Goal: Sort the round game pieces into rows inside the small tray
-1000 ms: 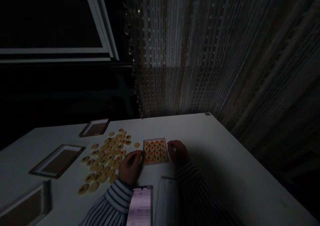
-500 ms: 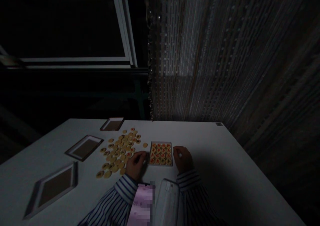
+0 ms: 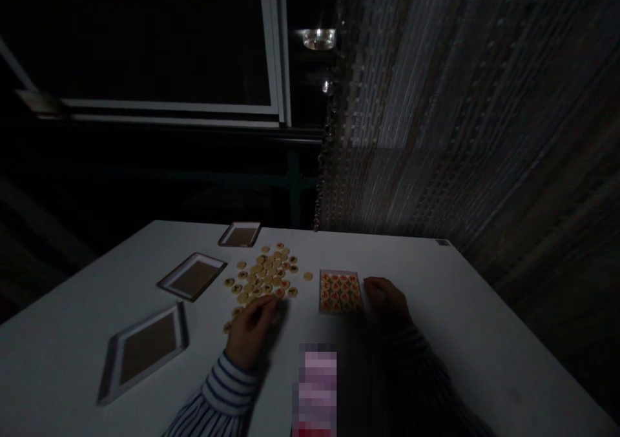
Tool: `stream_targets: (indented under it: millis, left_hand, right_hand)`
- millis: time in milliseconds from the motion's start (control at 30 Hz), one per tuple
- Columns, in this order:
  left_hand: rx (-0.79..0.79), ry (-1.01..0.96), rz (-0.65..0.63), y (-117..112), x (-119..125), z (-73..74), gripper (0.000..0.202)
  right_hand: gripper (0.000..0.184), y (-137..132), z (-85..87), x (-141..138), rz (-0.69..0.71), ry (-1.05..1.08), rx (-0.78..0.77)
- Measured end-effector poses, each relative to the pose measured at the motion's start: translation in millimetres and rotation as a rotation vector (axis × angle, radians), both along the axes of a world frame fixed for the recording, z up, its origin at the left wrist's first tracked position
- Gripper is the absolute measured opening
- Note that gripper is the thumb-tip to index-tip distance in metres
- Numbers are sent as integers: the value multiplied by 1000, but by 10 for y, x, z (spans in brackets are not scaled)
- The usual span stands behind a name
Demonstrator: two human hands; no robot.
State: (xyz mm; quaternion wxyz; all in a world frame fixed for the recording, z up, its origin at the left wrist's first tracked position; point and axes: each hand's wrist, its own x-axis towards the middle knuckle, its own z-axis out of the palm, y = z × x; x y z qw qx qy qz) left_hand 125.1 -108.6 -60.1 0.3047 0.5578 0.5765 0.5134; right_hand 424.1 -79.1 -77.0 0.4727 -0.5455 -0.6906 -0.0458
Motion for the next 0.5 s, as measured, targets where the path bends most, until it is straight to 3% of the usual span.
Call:
stream_targets:
  millis: [167, 300, 400, 500]
  left_hand:
    - [31, 24, 181, -119, -470, -17, 35]
    - [31, 144, 292, -182, -804, -101, 35]
    - [58, 285, 287, -200, -942, -174, 33]
    - [128, 438, 195, -192, -986, -263, 30]
  right_hand:
    - [17, 0, 357, -280, 134, -119, -17]
    - [19, 50, 506, -580, 249, -264, -34]
    - [19, 95, 521, -784, 329, -365, -57]
    - [19, 101, 524, -958, 383, -416, -75]
